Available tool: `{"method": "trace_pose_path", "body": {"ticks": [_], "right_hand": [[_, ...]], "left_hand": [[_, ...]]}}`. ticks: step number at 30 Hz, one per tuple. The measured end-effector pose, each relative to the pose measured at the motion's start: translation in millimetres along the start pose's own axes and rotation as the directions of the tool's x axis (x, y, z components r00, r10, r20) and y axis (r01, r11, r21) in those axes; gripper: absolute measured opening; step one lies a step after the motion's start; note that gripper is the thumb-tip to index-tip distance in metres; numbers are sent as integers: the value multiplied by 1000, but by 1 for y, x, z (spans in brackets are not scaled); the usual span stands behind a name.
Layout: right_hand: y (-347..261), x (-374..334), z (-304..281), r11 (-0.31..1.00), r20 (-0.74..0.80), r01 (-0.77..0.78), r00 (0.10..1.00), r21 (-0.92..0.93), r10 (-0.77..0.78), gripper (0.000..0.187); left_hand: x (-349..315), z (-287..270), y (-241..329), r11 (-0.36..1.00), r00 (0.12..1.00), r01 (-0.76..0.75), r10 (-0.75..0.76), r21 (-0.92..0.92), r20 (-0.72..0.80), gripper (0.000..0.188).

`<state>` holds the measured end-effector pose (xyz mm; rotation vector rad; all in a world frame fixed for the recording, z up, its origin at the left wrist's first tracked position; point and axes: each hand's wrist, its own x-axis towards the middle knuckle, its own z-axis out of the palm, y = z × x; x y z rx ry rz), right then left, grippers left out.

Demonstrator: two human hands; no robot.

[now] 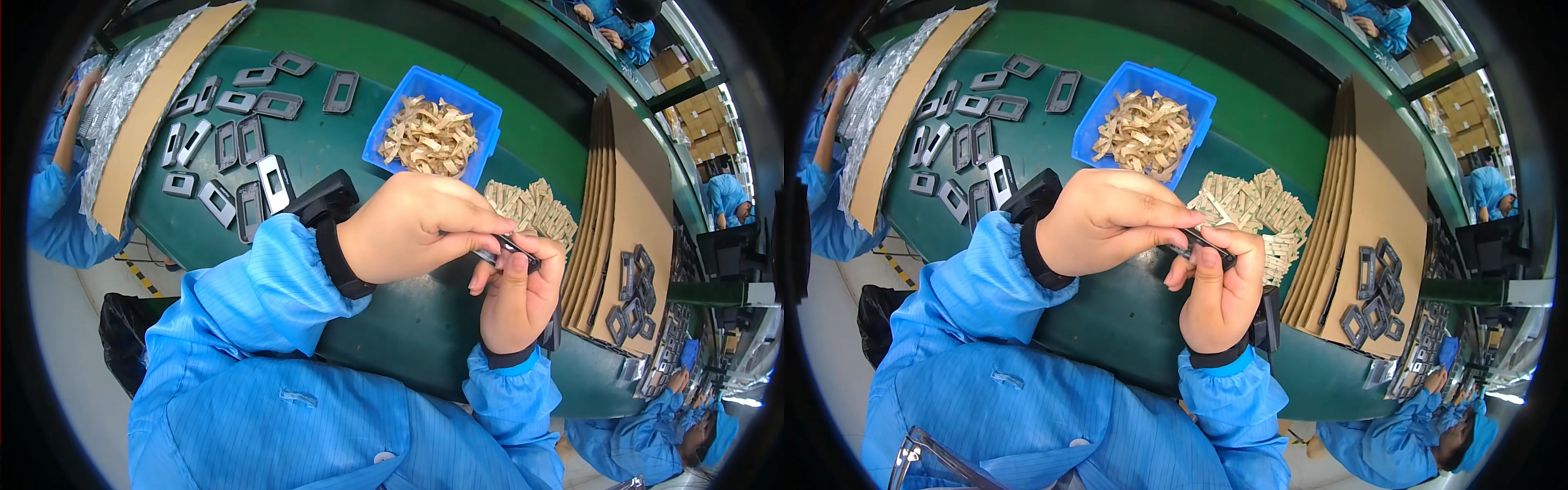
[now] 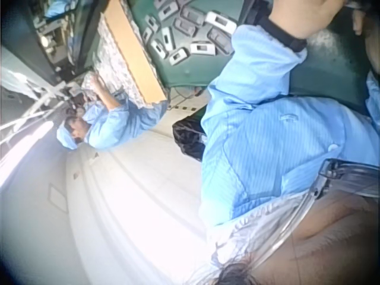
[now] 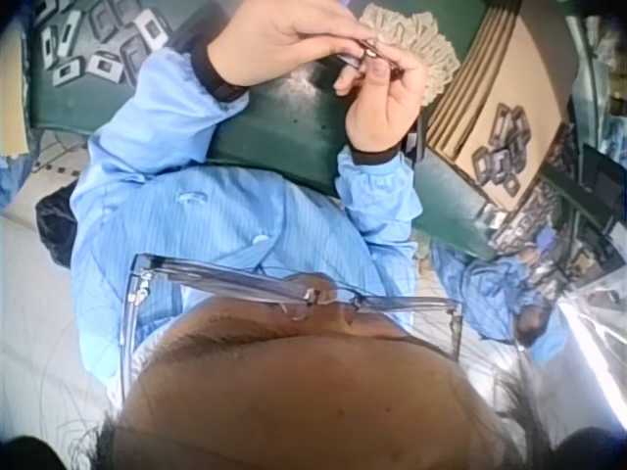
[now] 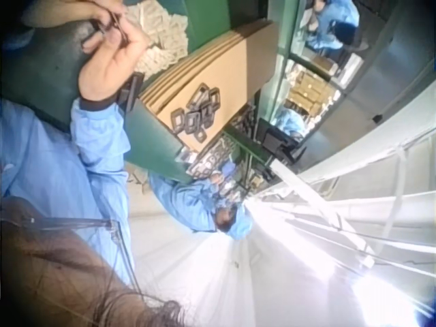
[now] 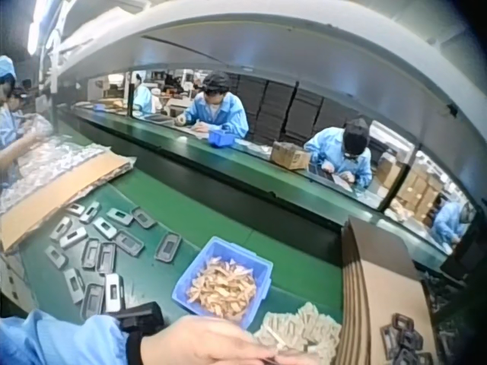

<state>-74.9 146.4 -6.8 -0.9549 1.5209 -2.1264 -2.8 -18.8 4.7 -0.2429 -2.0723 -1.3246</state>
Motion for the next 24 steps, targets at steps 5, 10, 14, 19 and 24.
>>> {"method": "trace_pose_path", "body": {"ticks": [5, 10, 14, 19, 24], "right_hand": [[1, -3, -3, 1000, 38, 21, 999, -1, -21, 16], [1, -3, -2, 999, 31, 29, 999, -14, -29, 15], [0, -4, -1, 999, 8, 21, 1000, -36, -21, 15], [-8, -3, 4, 995, -106, -95, 990, -3, 94, 17], [-13, 6, 4, 948, -165, -264, 942, 179, 294, 23]], "left_hand": [[-2, 3, -1, 998, 999, -35, 34, -48, -28, 34], [-2, 4, 1, 998, 998, -43, 42, -41, -38, 30], [-1, 2, 5, 998, 999, -48, 47, 36, 10, 21], [-4, 7, 3, 987, 996, -79, 86, 139, -40, 17], [-5, 6, 1, 972, 1000, -14, 18, 235, -15, 16]]}}
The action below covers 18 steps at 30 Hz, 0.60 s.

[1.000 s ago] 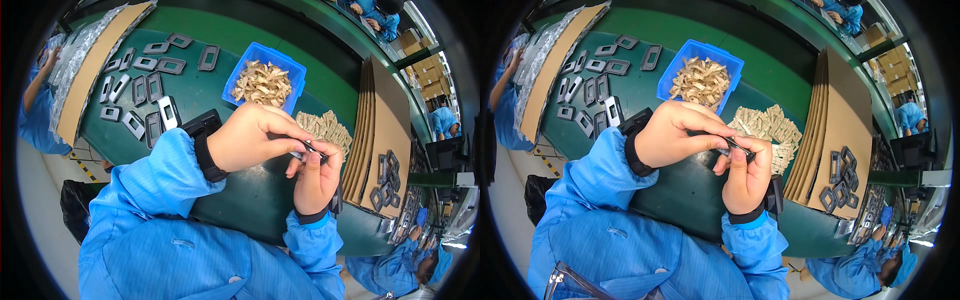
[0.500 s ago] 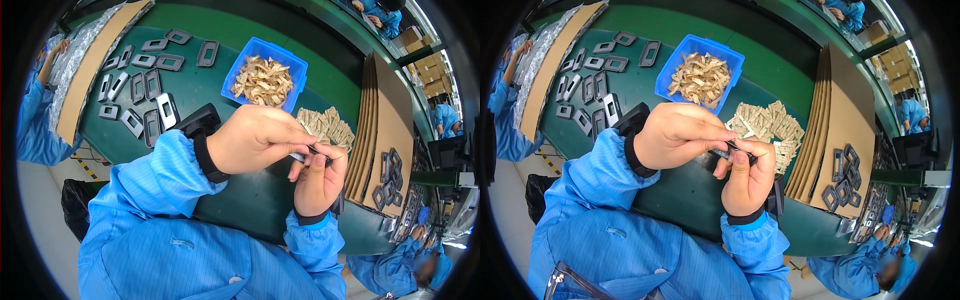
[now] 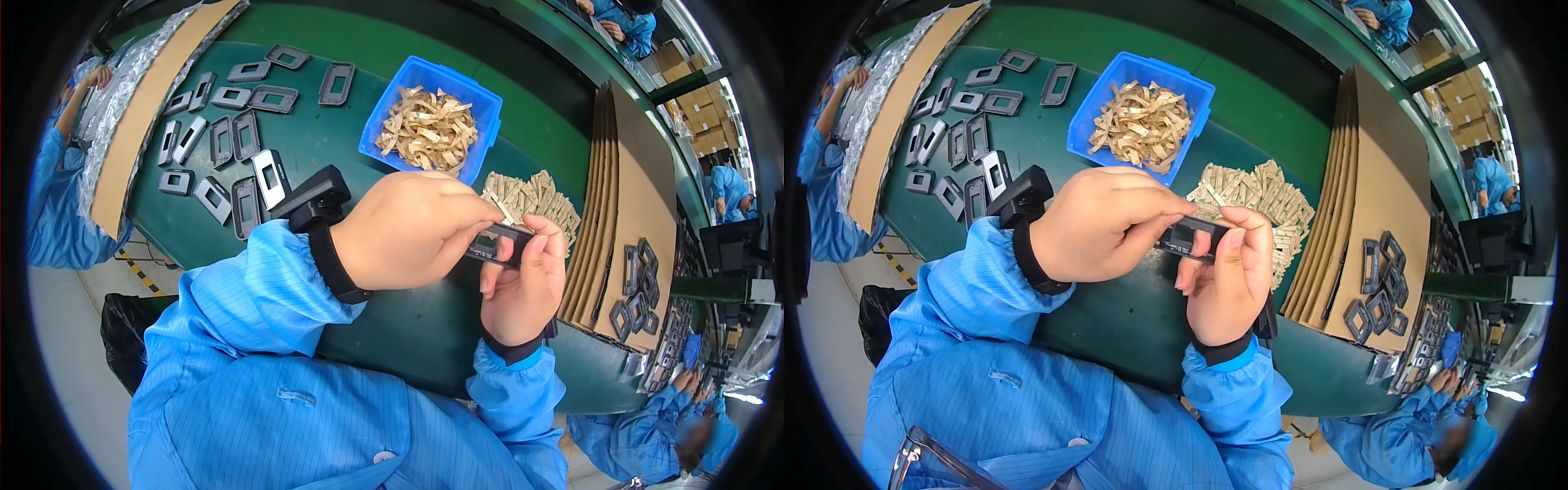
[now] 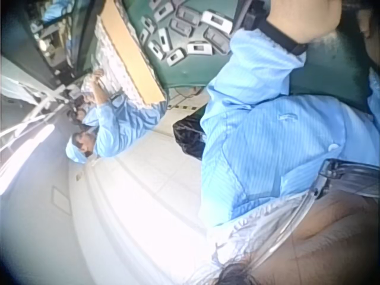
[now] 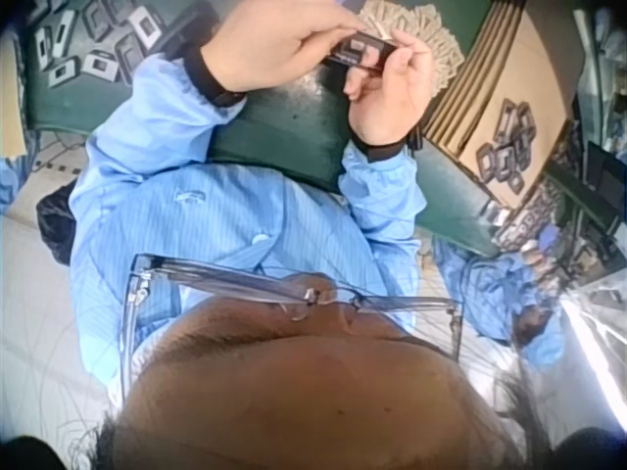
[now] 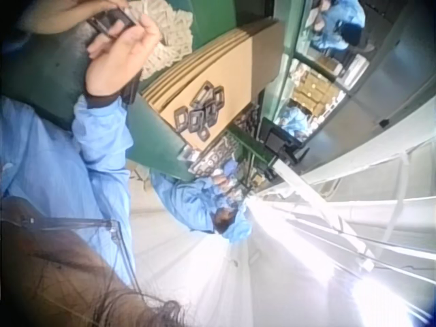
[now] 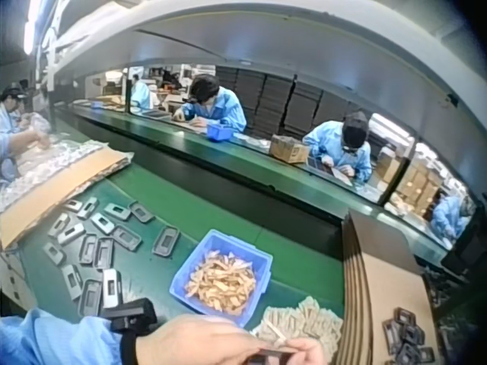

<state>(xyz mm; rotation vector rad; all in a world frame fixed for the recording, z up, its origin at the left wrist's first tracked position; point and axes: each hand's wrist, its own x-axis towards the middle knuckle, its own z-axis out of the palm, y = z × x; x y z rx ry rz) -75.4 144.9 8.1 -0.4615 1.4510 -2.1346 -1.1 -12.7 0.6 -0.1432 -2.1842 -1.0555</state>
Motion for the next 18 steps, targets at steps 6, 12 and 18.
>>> {"method": "trace_pose_path", "body": {"ticks": [6, 12, 18], "right_hand": [[6, 1, -8, 996, 118, -82, 990, 47, 76, 18], [8, -7, 18, 986, -25, -161, 986, 39, 162, 23], [2, 3, -9, 900, 199, 31, 978, -435, 62, 21]], "left_hand": [[2, -4, 4, 976, 997, -73, 77, 204, -11, 9], [0, 3, 7, 948, 992, -73, 102, 311, -77, 23], [11, -12, 13, 889, 916, 397, -398, -229, 41, 13]]}}
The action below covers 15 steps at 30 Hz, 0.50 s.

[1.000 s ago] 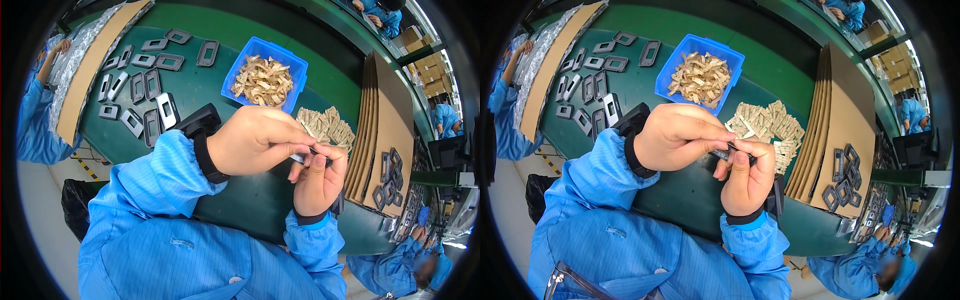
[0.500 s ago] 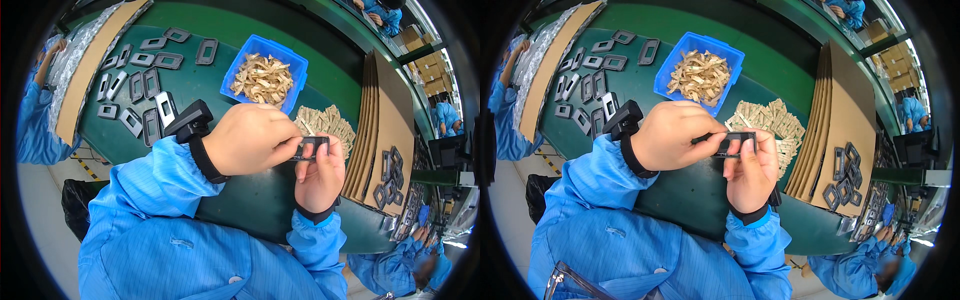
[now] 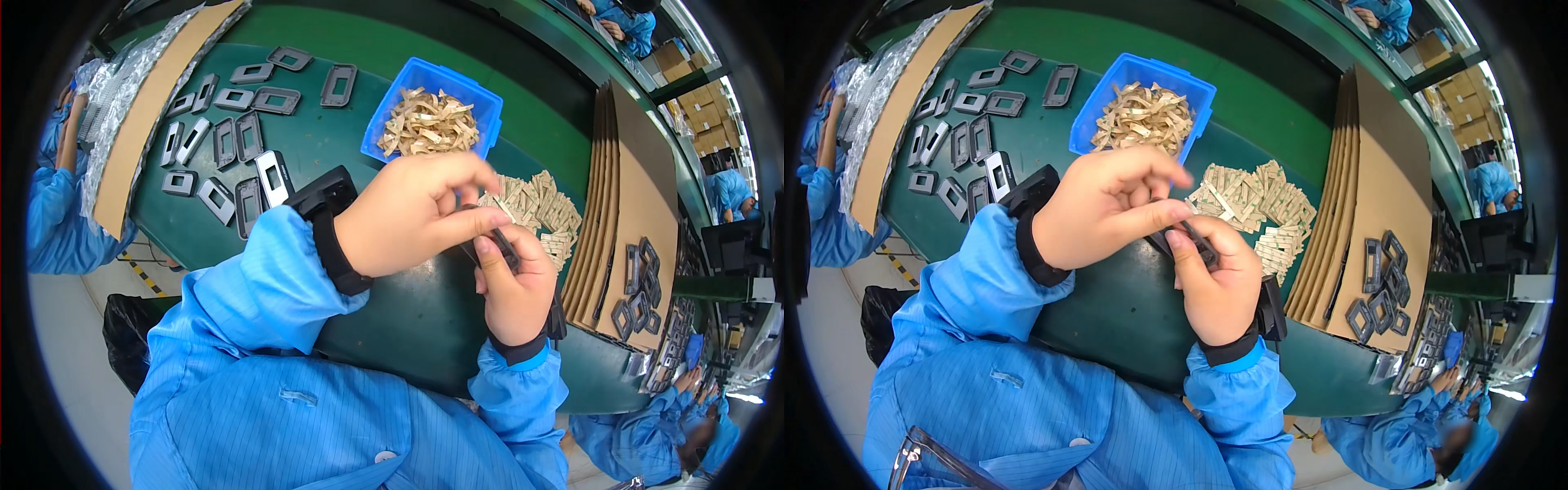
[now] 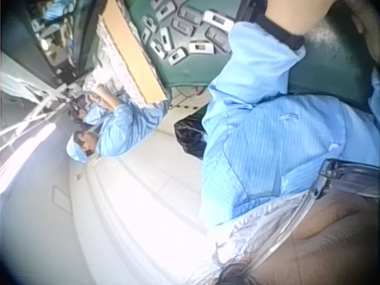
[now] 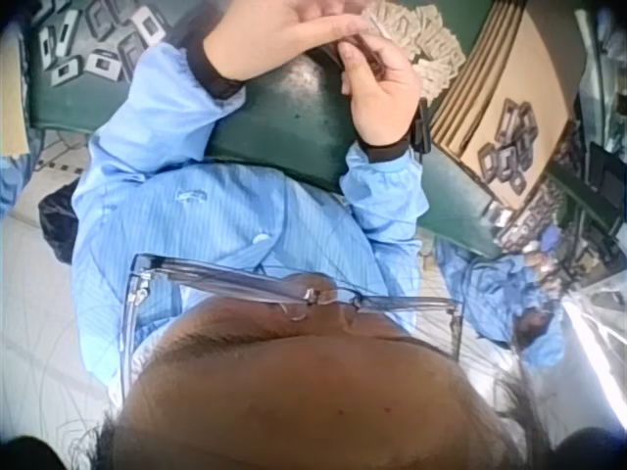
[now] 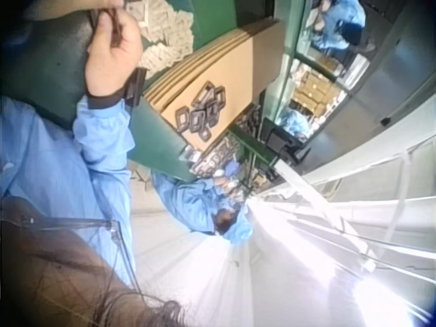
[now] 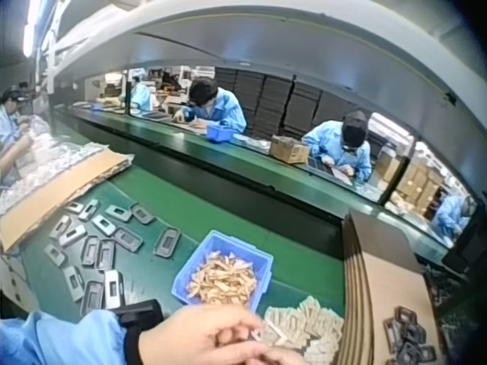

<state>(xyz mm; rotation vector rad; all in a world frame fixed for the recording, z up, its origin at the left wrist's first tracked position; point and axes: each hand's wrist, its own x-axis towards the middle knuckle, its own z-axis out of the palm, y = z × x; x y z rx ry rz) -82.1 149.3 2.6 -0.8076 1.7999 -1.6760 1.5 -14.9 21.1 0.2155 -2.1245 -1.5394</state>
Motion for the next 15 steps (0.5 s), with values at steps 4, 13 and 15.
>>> {"method": "trace_pose_path", "body": {"ticks": [4, 13, 15], "right_hand": [[-3, 5, -2, 942, -130, -42, 987, 334, 90, 19], [2, 2, -1, 968, -131, 68, 991, 240, -37, 25], [3, 0, -1, 972, -78, 76, 995, 221, -60, 37]], "left_hand": [[0, 4, -17, 995, 998, -24, 30, -100, 59, 9], [0, 4, -11, 986, 988, -131, 139, 108, -73, 16], [3, -1, -12, 801, 897, -337, 433, 495, -90, 19]]}}
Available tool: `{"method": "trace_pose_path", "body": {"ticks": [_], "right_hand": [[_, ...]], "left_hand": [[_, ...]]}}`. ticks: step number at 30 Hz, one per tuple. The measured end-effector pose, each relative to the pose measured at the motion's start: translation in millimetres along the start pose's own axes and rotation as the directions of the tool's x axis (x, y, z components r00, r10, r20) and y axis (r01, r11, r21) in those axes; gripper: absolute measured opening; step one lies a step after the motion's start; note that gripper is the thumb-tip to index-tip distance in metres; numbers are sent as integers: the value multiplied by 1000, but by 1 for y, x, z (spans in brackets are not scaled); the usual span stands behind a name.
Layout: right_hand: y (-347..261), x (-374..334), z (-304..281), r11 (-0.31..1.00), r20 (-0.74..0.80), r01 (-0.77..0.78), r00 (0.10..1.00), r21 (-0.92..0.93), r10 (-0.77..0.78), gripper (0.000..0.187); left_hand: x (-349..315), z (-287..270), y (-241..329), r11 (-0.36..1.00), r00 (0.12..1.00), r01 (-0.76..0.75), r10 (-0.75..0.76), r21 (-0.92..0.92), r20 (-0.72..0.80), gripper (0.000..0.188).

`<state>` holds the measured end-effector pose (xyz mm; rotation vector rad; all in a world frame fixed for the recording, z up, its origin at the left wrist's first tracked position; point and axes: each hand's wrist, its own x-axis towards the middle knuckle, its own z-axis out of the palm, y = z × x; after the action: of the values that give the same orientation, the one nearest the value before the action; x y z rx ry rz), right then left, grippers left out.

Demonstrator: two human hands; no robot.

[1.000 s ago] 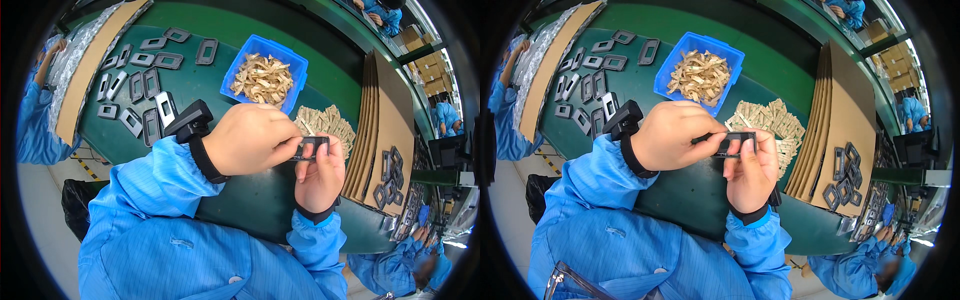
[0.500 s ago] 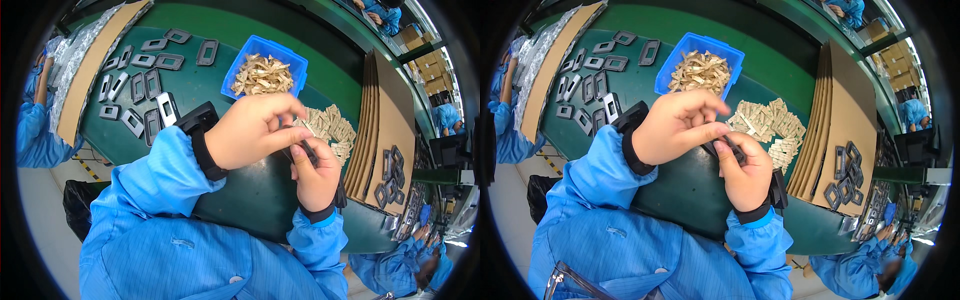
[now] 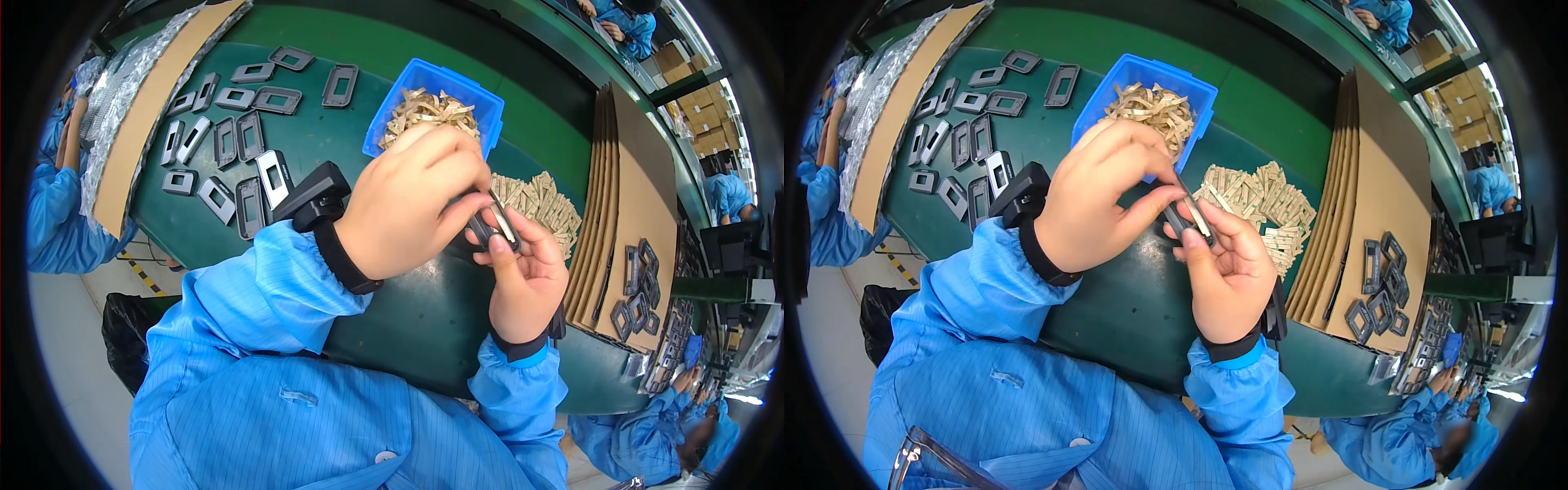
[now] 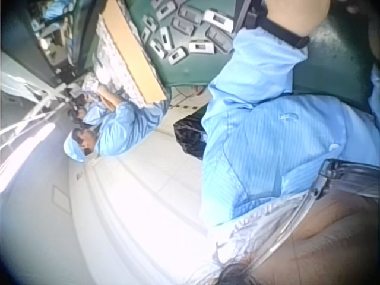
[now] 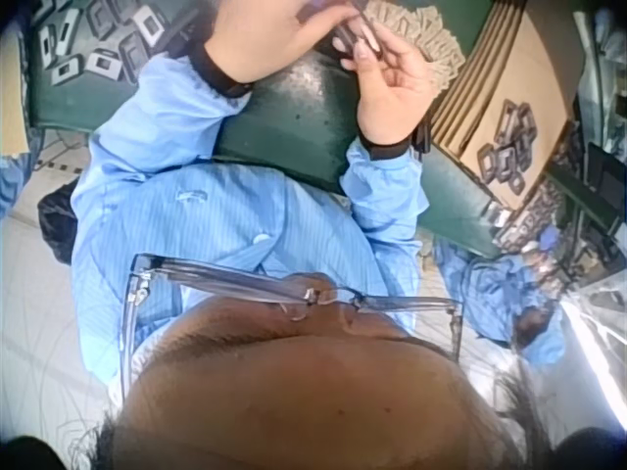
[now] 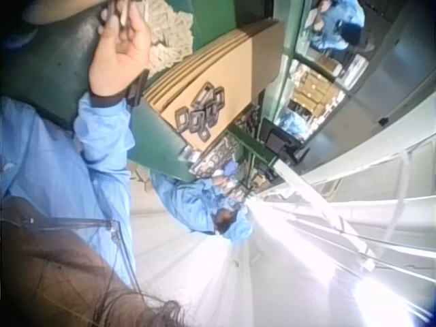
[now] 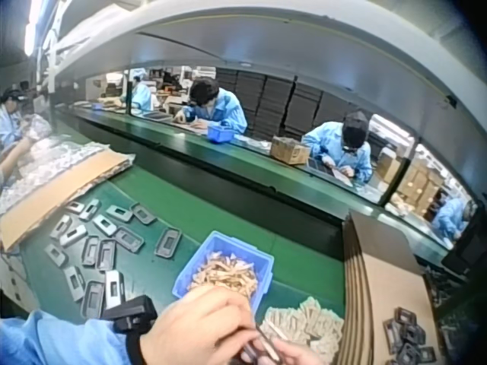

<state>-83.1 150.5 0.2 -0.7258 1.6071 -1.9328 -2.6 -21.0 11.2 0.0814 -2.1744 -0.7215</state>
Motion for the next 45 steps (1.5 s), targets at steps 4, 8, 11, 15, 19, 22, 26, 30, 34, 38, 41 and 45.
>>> {"method": "trace_pose_path", "body": {"ticks": [4, 8, 11, 15, 19, 22, 26, 30, 34, 38, 41, 45], "right_hand": [[5, -1, 1, 986, 140, 166, 976, -5, -164, 56], [3, -2, 7, 974, 79, 183, 982, -136, -174, 59], [9, 1, 2, 947, 62, 245, 970, -209, -237, 57], [12, 3, 1, 815, 67, 366, 923, -450, -378, 52], [12, 3, 3, 669, 99, 436, 872, -602, -480, 53], [12, 4, 3, 590, 143, 474, 843, -654, -518, 54], [15, 0, 3, 662, 121, 452, 867, -597, -483, 50], [11, -1, 7, 921, 43, 297, 954, -253, -296, 48], [4, -1, 4, 989, 45, 113, 993, -99, -109, 54], [1, 2, 5, 997, 10, 77, 997, -9, -77, 53], [-2, 2, 3, 998, -26, 70, 997, 9, -69, 50], [-2, 3, 0, 987, -16, 85, 996, 137, -84, 39]], "left_hand": [[0, -2, -2, 999, 999, -44, 45, -28, 19, 20], [0, -1, -1, 990, 993, -119, 119, -72, 6, 19], [-3, 2, 5, 981, 987, -156, 159, -116, 17, 20], [-6, 4, 6, 977, 981, -184, 188, -104, 36, 19], [-7, 2, 10, 979, 985, -166, 170, -116, 34, 20], [-8, 2, 11, 976, 984, -175, 180, -126, 22, 21], [-10, 8, 8, 975, 984, -178, 174, -136, -36, 21], [-1, -2, 1, 977, 989, -148, 148, -153, -17, 18], [14, -18, -27, 969, 994, 21, 6, 247, -109, 10], [15, -22, -48, 928, 994, 98, -71, 360, -88, 7], [14, -21, -46, 940, 992, 124, -121, 319, -30, 9], [9, -17, -48, 962, 998, 66, -67, 265, -5, 16]]}}
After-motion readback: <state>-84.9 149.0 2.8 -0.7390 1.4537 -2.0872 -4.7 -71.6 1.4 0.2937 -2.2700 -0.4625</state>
